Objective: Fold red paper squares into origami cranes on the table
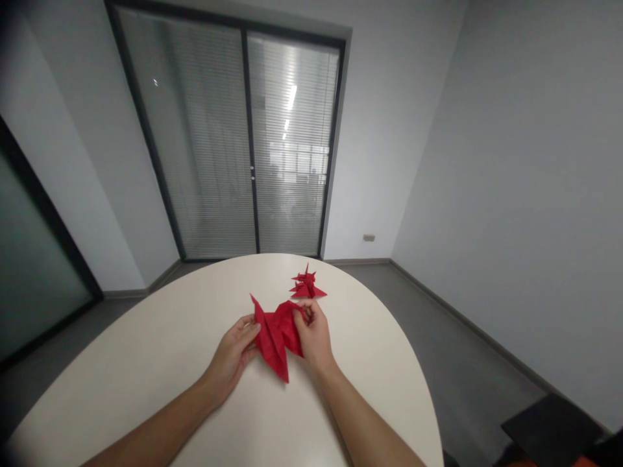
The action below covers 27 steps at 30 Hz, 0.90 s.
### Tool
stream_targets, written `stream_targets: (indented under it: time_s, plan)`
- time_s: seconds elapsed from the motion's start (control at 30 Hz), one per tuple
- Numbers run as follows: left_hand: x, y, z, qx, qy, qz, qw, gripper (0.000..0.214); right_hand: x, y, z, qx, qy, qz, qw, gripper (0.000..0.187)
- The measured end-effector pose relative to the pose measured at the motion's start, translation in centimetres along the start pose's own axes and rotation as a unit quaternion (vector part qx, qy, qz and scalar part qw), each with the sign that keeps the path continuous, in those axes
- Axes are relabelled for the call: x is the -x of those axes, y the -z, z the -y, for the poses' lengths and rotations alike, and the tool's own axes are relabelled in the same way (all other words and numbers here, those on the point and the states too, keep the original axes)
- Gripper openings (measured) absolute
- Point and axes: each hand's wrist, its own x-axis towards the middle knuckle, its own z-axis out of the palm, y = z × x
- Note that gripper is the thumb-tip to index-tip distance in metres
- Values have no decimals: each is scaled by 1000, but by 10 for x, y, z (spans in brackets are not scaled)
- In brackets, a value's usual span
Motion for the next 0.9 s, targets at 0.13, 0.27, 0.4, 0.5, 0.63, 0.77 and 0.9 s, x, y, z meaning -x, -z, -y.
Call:
stream_targets:
  time_s: [0.13, 0.27, 0.4, 0.5, 0.63, 0.77, 0.9]
  plan:
    - [-2, 3, 0, 15, 20, 26, 999, 34, -1, 0, 1, 4, -1, -4, 1000, 24]
    - [-4, 5, 1, -5, 12, 14, 1000, 28, 1, -2, 4, 85, 23, -44, 995, 26]
    - [-8, 8, 4, -63, -33, -29, 997, 31, 6, -7, 14, 185, 12, 0, 983, 28]
    - [-10, 10, 6, -105, -72, -32, 991, 30, 11, -13, 20, 256, 26, 46, 965, 23]
    - [-10, 11, 8, -167, -113, -25, 979, 24, 12, -16, 21, 292, 30, 40, 955, 22]
    - [-6, 8, 8, -179, -120, -25, 976, 22, 11, -14, 14, 197, -37, 87, 976, 19]
    - [-3, 6, 5, -167, -123, -46, 977, 24, 9, -13, 12, 52, -90, 119, 987, 33]
